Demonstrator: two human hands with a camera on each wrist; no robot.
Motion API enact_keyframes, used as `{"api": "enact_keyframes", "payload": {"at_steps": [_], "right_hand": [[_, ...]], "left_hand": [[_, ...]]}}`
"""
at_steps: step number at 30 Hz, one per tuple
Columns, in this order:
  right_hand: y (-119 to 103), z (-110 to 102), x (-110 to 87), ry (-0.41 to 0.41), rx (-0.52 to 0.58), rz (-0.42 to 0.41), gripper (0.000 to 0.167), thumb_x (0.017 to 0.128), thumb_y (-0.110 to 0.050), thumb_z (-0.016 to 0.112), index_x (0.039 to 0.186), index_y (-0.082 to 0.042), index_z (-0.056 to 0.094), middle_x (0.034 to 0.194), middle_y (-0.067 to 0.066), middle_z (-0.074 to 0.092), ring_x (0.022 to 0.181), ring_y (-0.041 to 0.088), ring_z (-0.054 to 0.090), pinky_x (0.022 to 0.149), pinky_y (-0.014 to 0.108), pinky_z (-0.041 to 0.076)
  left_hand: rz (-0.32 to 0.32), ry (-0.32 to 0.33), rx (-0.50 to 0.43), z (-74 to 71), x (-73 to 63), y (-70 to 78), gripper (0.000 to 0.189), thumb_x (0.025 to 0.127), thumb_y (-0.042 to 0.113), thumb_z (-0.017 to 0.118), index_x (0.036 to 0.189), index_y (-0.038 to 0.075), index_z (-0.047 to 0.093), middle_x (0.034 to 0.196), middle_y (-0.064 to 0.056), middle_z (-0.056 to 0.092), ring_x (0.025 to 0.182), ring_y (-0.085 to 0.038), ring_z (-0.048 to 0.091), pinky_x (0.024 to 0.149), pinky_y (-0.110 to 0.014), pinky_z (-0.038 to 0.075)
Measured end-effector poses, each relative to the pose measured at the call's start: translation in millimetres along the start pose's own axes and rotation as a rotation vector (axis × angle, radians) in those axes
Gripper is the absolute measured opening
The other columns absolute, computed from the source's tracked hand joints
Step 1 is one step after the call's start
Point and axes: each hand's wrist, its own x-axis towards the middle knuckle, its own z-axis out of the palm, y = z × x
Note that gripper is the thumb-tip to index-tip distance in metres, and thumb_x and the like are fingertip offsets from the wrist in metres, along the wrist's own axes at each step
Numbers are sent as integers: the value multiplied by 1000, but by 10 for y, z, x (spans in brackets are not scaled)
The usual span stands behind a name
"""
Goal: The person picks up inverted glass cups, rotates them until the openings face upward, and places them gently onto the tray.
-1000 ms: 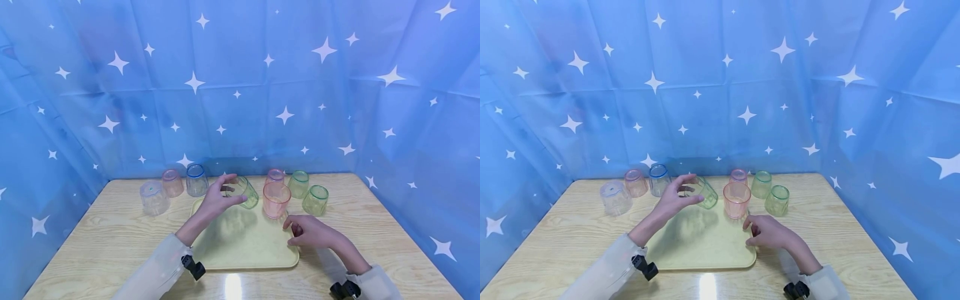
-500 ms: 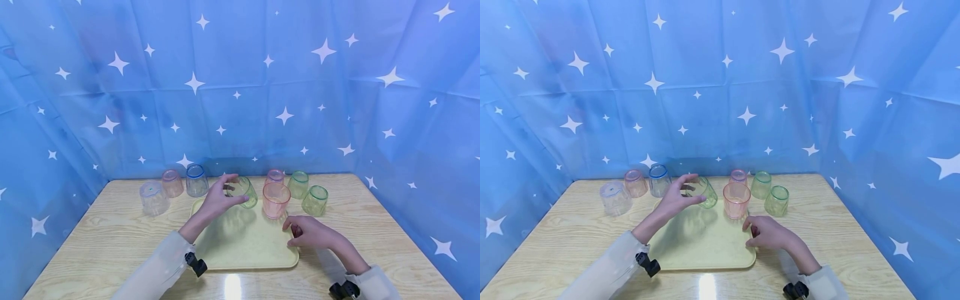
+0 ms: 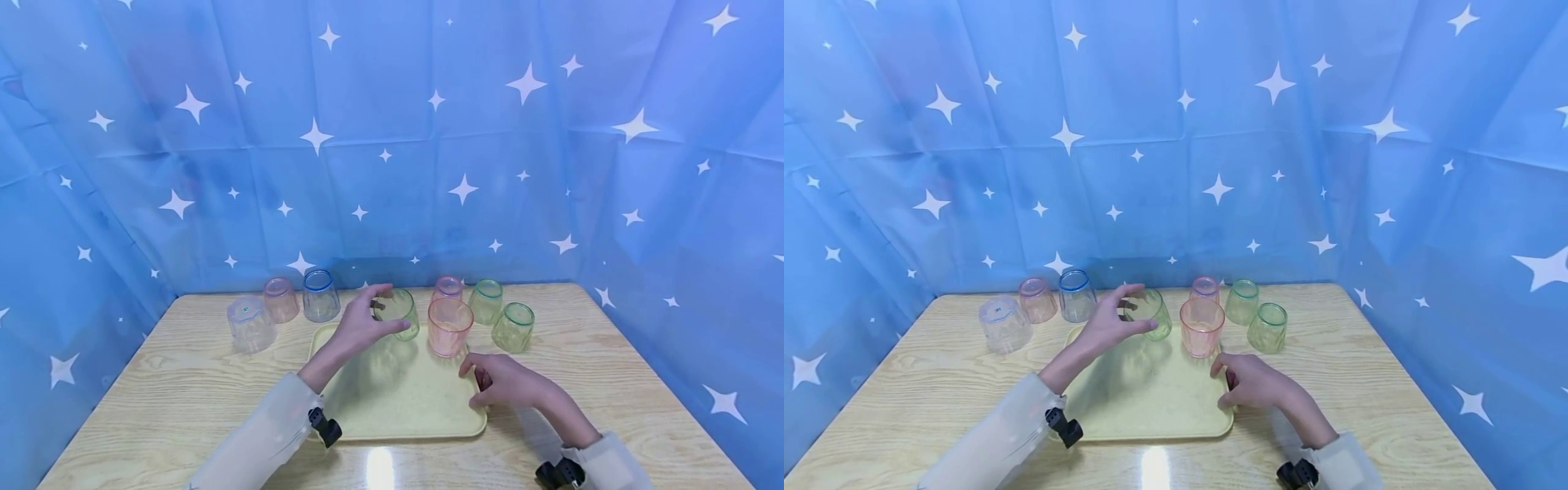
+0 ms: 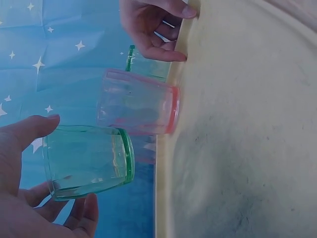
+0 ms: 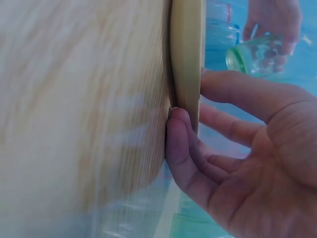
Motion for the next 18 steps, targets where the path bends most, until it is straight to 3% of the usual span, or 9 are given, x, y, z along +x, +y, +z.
{"api": "enact_keyframes", "payload": {"at_steps": [9, 18], "right_hand": [[-7, -13, -11, -11, -4, 9, 42, 82, -12, 83, 117, -5, 62, 72, -5, 54, 64, 2, 47, 59, 20, 42], [-3, -1, -6, -9, -9, 10, 45, 82, -13, 83, 119, -5, 61, 73, -5, 54, 64, 2, 47, 59, 20, 42]], "left_hand": [[-14, -7, 42, 29, 51, 2, 81, 79, 35, 88, 149, 17, 53, 143, -2, 61, 116, -25, 60, 88, -37, 57], [-2, -37, 102, 77, 83, -20, 84, 79, 34, 88, 151, 12, 51, 145, -9, 60, 120, -30, 60, 92, -42, 56]]}}
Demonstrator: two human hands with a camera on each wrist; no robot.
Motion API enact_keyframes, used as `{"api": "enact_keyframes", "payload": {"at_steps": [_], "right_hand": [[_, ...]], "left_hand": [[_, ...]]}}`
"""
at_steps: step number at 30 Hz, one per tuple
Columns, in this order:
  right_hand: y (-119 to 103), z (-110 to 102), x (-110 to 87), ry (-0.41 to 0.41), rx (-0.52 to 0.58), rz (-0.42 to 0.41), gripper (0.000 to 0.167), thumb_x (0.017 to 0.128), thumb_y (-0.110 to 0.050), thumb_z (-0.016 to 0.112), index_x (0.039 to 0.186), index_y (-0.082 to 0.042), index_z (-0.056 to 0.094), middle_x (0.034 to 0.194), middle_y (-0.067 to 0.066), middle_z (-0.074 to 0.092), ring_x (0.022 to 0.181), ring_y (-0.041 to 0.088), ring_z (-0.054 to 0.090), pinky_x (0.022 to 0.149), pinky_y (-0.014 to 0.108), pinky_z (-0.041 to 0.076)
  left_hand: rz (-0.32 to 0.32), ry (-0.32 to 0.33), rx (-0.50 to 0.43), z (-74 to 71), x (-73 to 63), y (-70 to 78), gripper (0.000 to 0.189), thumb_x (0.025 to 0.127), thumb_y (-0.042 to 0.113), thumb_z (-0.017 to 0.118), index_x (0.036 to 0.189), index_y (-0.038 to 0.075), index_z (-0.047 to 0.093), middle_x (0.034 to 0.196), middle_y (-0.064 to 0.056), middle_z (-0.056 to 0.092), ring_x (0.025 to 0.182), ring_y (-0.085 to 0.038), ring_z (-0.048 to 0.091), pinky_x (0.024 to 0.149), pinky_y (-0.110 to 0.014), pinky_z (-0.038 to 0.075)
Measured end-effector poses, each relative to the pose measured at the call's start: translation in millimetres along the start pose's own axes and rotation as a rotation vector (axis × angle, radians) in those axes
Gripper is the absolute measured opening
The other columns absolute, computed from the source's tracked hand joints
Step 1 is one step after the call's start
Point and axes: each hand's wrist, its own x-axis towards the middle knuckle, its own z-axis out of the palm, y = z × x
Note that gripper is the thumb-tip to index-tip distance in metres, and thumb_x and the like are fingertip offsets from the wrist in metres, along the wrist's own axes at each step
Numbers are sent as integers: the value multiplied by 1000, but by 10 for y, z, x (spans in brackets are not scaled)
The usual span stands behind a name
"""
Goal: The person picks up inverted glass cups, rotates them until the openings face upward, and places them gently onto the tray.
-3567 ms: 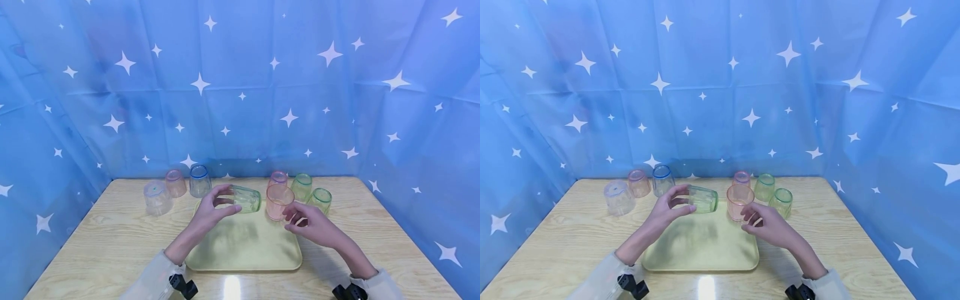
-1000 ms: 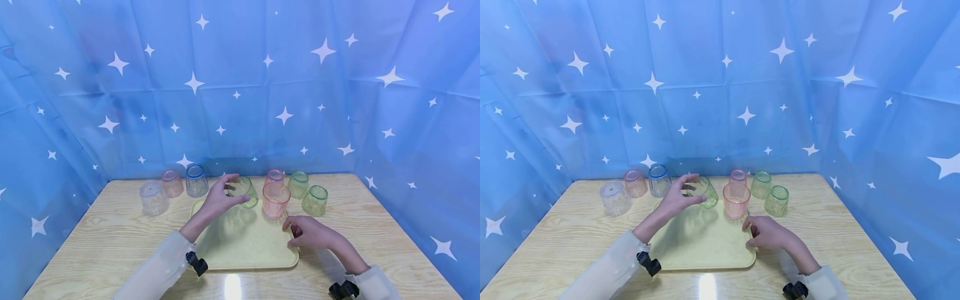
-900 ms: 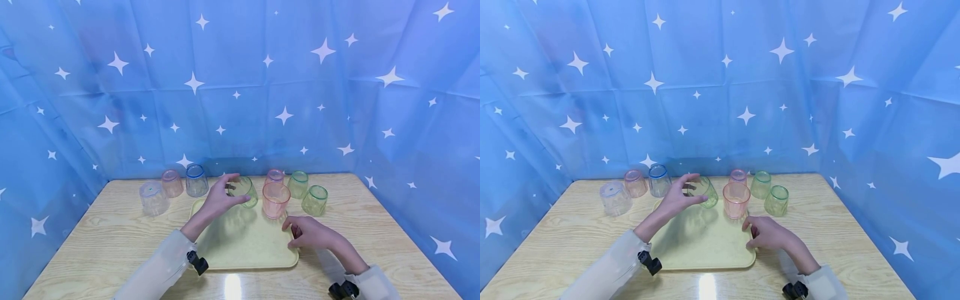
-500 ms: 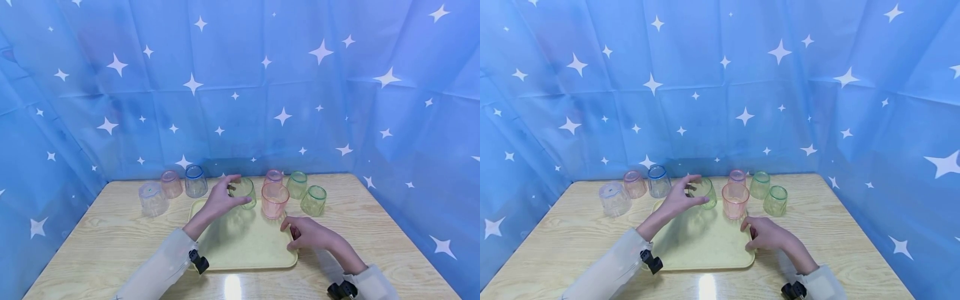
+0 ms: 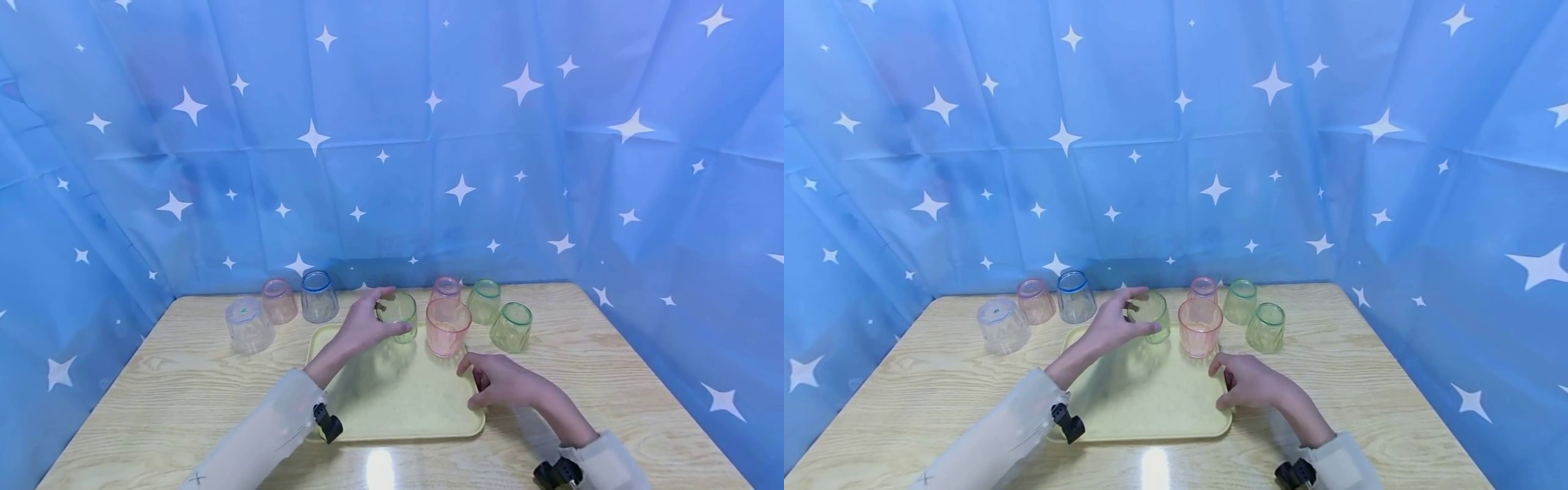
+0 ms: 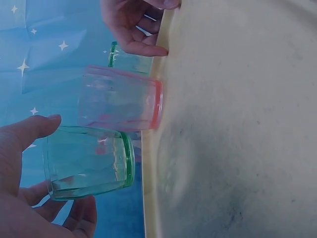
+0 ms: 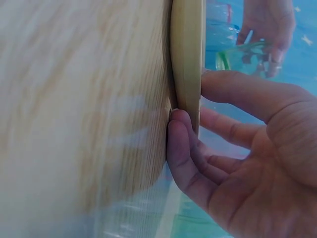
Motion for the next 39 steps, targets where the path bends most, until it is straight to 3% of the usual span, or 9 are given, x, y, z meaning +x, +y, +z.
{"api": "enact_keyframes", "payload": {"at_steps": [10, 17, 39], "right_hand": [[-14, -4, 3, 6, 8, 18, 47, 81, -13, 83, 120, -4, 60, 74, -4, 56, 64, 3, 49, 58, 21, 43], [-39, 0, 1, 5, 9, 26, 47, 82, -13, 83, 121, -4, 60, 74, -4, 55, 65, 3, 48, 58, 21, 42], [-28, 6, 0, 11, -17, 14, 46, 81, -12, 83, 120, -4, 59, 74, -6, 55, 64, 2, 48, 58, 20, 42]], "left_hand": [[28, -4, 37, 52, 33, -30, 82, 78, 32, 88, 149, 10, 53, 141, -13, 61, 122, -39, 59, 96, -47, 54], [32, -10, 85, 96, 42, -49, 82, 77, 33, 89, 148, 12, 53, 139, -10, 62, 119, -32, 60, 99, -48, 54], [14, -35, 151, 208, 50, -84, 84, 77, 35, 89, 148, 9, 53, 140, -10, 62, 122, -33, 58, 103, -51, 49]]}}
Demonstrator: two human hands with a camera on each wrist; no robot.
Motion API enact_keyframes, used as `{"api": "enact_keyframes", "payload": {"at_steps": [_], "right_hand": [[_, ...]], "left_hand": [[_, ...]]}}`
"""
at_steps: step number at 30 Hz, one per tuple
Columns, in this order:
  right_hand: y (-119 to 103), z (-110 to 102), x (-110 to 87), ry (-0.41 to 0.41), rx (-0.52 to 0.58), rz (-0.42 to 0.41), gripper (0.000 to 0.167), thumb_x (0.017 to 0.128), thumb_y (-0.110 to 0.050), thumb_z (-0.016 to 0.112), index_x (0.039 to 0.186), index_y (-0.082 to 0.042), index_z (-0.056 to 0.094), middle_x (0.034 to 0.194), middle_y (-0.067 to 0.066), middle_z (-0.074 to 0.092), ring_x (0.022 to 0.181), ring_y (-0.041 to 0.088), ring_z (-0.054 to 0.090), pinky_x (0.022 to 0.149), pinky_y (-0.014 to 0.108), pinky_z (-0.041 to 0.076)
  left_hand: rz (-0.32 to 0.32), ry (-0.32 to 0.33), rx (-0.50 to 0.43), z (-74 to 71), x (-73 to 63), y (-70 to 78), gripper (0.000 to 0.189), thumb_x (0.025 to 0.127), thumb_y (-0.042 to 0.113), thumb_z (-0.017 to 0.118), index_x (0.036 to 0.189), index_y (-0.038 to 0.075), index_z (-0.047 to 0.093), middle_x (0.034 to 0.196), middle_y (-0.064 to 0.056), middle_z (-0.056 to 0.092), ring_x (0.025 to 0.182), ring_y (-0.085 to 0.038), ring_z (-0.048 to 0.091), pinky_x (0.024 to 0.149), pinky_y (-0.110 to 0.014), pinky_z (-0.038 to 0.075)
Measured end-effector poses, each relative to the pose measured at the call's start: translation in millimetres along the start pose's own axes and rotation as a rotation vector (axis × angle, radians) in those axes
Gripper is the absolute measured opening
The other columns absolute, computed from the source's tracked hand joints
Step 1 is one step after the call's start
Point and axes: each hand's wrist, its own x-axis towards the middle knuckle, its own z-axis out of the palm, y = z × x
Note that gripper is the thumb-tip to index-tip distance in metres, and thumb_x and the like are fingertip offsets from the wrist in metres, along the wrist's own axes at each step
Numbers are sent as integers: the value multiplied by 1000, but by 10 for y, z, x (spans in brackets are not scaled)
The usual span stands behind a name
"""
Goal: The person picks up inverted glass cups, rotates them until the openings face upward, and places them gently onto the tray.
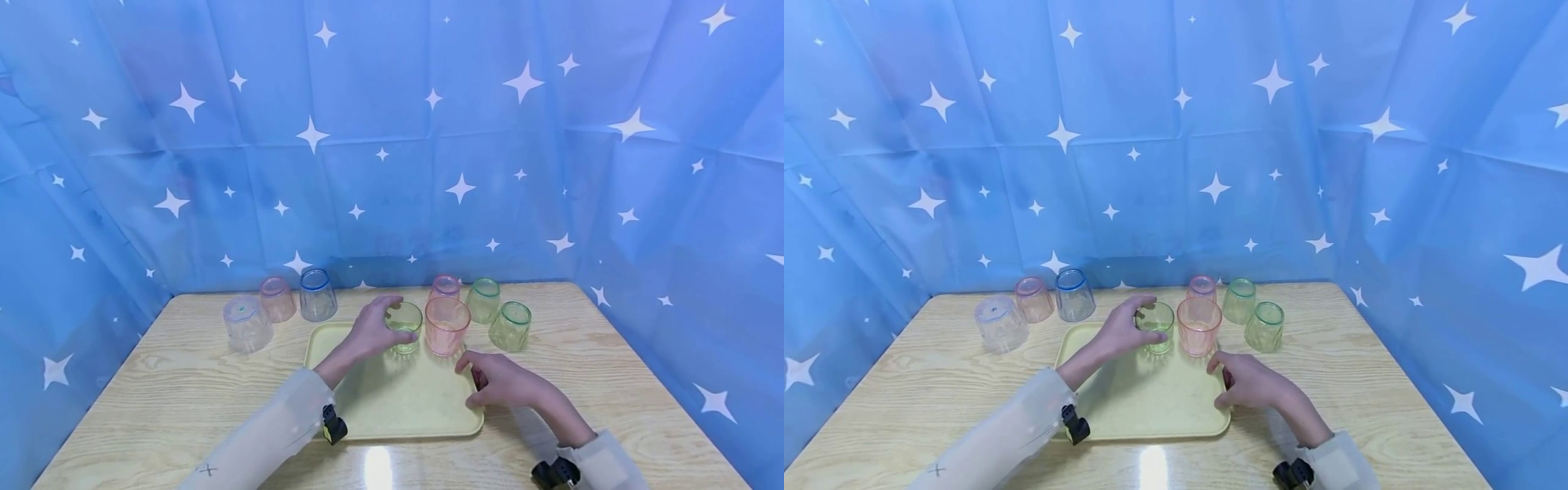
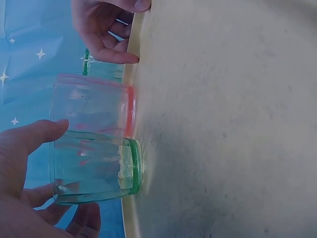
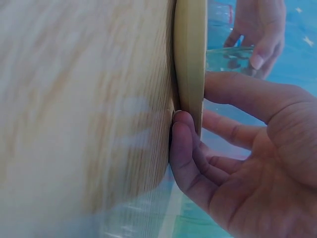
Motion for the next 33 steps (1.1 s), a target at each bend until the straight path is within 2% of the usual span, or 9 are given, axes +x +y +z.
{"api": "enact_keyframes", "payload": {"at_steps": [26, 33], "right_hand": [[-25, 14, -5, 6, -12, -5, 46, 81, -11, 82, 120, -4, 59, 73, -6, 55, 65, 1, 48, 60, 20, 43], [-19, 5, -1, 3, 6, 7, 47, 81, -12, 83, 121, -4, 59, 74, -5, 54, 64, 3, 47, 59, 21, 42]], "left_hand": [[-31, 0, 52, 36, -2, 13, 84, 78, 37, 89, 150, 13, 51, 142, -9, 61, 123, -32, 56, 103, -50, 48], [-24, 39, 49, -48, 1, 21, 90, 74, 48, 89, 150, 14, 53, 151, -7, 56, 137, -36, 50, 112, -54, 45]]}}
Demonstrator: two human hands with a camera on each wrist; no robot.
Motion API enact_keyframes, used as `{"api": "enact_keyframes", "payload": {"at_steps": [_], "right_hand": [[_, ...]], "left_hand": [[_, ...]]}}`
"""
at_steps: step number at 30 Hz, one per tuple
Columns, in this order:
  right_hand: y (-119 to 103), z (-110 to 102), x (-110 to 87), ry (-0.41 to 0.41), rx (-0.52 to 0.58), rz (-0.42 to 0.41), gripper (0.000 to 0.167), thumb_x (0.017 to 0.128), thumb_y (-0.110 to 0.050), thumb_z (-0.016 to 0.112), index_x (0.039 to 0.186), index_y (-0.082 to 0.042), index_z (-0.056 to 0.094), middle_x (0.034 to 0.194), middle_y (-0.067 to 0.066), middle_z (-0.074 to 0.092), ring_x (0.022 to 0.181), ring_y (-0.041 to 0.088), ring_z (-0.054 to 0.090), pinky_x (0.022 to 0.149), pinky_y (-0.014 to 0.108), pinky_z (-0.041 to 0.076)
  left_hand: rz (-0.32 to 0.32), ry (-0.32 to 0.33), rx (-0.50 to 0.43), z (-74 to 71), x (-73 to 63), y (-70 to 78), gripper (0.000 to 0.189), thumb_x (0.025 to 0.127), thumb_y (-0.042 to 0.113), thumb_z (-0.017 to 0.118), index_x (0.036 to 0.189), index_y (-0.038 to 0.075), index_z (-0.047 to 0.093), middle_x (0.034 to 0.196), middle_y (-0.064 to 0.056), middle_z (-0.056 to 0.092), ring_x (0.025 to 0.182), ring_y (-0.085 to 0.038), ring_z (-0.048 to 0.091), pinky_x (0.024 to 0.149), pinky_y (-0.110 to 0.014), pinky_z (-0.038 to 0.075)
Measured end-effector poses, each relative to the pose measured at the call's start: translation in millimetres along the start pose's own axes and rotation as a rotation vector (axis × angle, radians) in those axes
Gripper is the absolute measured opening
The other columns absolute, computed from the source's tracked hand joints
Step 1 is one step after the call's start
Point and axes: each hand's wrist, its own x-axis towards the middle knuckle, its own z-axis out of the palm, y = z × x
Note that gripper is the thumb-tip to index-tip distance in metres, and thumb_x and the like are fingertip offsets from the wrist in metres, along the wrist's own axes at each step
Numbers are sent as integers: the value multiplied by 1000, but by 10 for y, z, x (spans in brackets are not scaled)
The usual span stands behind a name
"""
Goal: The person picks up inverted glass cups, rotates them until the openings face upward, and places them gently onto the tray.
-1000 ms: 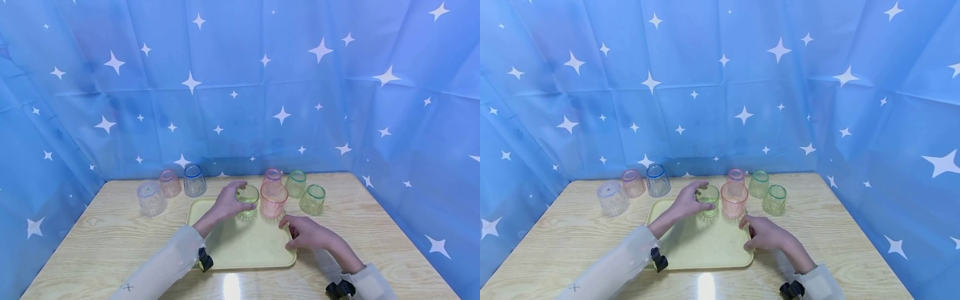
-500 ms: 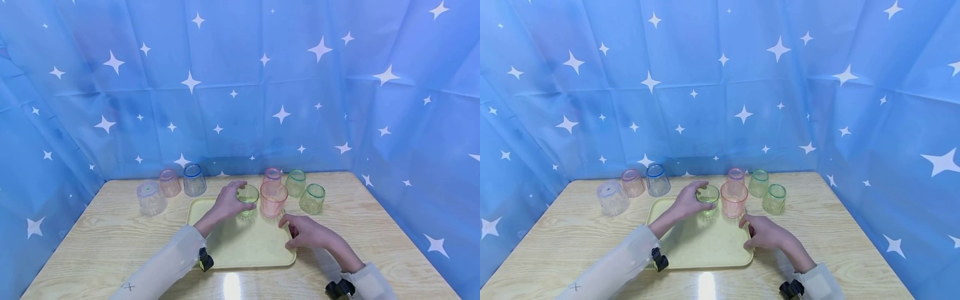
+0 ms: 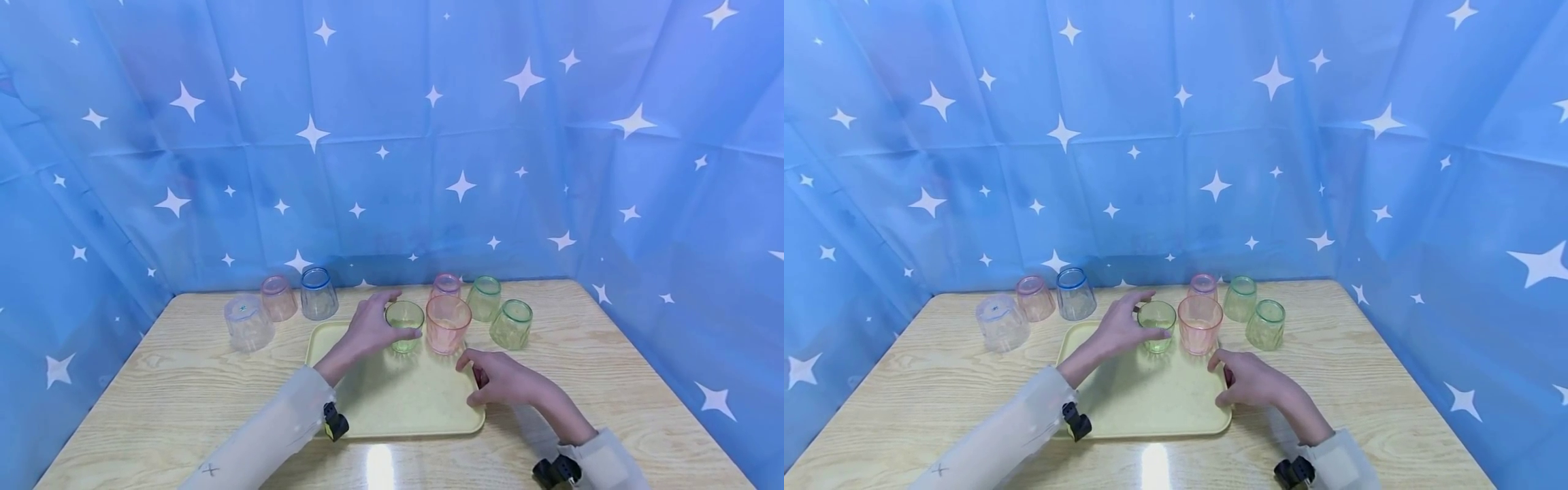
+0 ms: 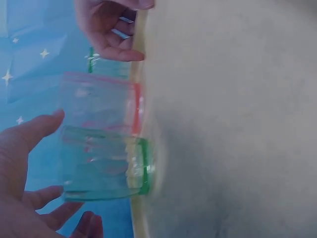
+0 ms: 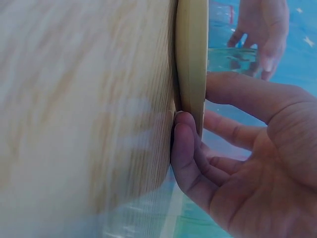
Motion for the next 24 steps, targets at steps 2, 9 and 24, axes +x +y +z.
{"api": "enact_keyframes", "payload": {"at_steps": [2, 9, 24], "right_hand": [[7, -2, 3, 1, 0, 1, 47, 81, -12, 83, 121, -4, 59, 73, -5, 54, 64, 3, 47, 58, 21, 41], [10, -5, 6, 1, -2, -2, 48, 81, -12, 83, 121, -4, 59, 73, -6, 54, 64, 2, 47, 59, 21, 41], [32, 5, 12, 3, -6, -5, 48, 80, -11, 83, 121, -5, 59, 74, -6, 54, 66, 2, 47, 60, 21, 42]], "left_hand": [[-4, 16, -25, -43, -6, -4, 91, 73, 51, 89, 150, 16, 54, 151, -6, 57, 136, -37, 51, 110, -54, 47], [-38, 35, -133, -196, -113, -35, 86, 75, 52, 88, 148, 21, 55, 149, -8, 57, 132, -37, 55, 103, -53, 52], [-18, 142, -198, -648, -440, -316, 60, 86, 33, 83, 138, 15, 62, 143, -10, 62, 125, -32, 59, 99, -52, 55]]}}
